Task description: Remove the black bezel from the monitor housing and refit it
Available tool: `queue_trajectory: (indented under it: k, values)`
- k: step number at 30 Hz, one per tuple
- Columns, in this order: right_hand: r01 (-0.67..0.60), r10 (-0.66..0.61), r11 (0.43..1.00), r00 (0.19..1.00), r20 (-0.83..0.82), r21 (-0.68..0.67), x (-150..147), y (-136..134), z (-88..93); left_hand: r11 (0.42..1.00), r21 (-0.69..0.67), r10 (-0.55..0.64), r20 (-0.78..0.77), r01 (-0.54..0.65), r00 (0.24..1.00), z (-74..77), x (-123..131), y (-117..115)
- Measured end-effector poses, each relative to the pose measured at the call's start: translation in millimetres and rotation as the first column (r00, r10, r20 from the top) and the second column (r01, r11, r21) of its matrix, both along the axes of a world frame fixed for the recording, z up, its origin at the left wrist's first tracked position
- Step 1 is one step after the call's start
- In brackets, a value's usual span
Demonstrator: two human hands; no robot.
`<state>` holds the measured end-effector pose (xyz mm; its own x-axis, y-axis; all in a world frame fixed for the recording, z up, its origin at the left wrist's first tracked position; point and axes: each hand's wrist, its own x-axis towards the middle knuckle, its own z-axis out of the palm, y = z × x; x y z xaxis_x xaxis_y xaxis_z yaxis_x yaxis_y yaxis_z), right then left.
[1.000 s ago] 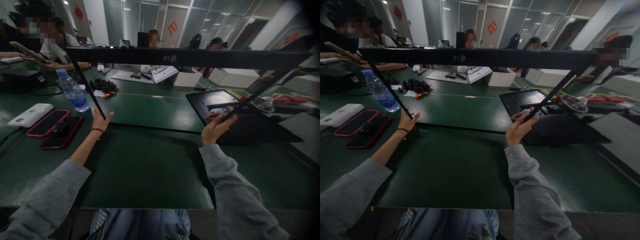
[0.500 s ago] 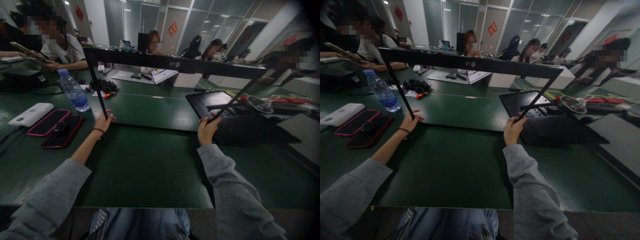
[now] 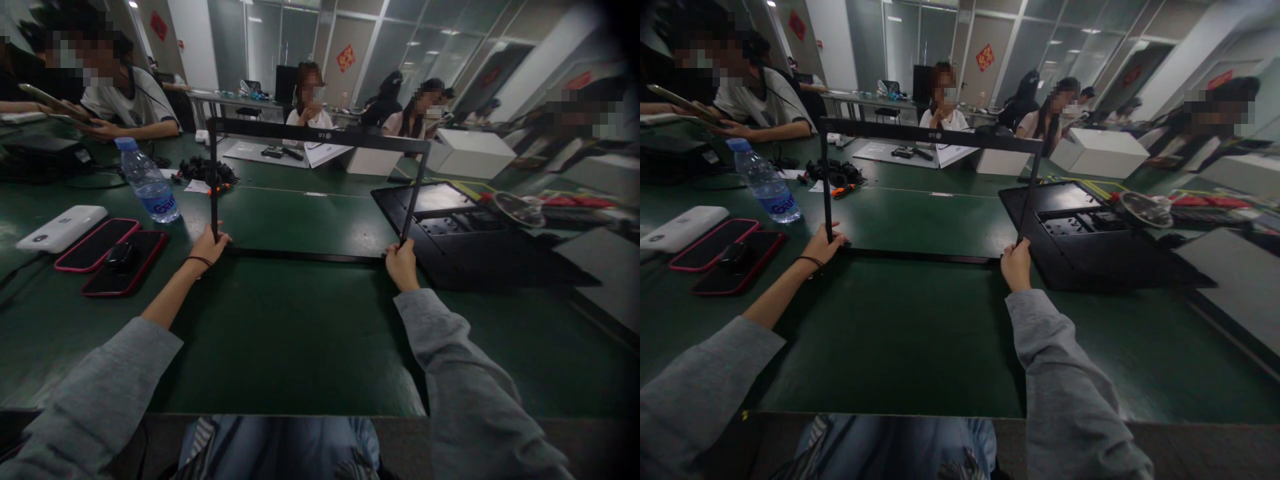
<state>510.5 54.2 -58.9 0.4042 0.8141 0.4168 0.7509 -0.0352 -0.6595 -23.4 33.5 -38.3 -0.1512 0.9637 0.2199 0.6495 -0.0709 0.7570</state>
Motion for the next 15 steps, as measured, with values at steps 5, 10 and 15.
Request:
queue_trajectory:
  k: [5, 10, 15]
  values:
    - [0.041, -0.042, 0.994, 0.999, -0.011, -0.100, 6, -1, -0.2, 0.987, -0.150, 0.040, -0.134, -0.060, 0.990, 7.5, -4, 2]
    - [0.004, -0.014, 0.995, 0.995, -0.096, -0.101, 9, -3, 1.8, 0.977, -0.178, 0.074, -0.234, -0.118, 0.969, 16.1, -4, 1]
    - [0.022, -0.030, 0.996, 0.995, -0.100, -0.082, 7, -4, 3.5, 0.976, -0.172, 0.096, -0.220, -0.135, 0.971, 17.6, 0, -2]
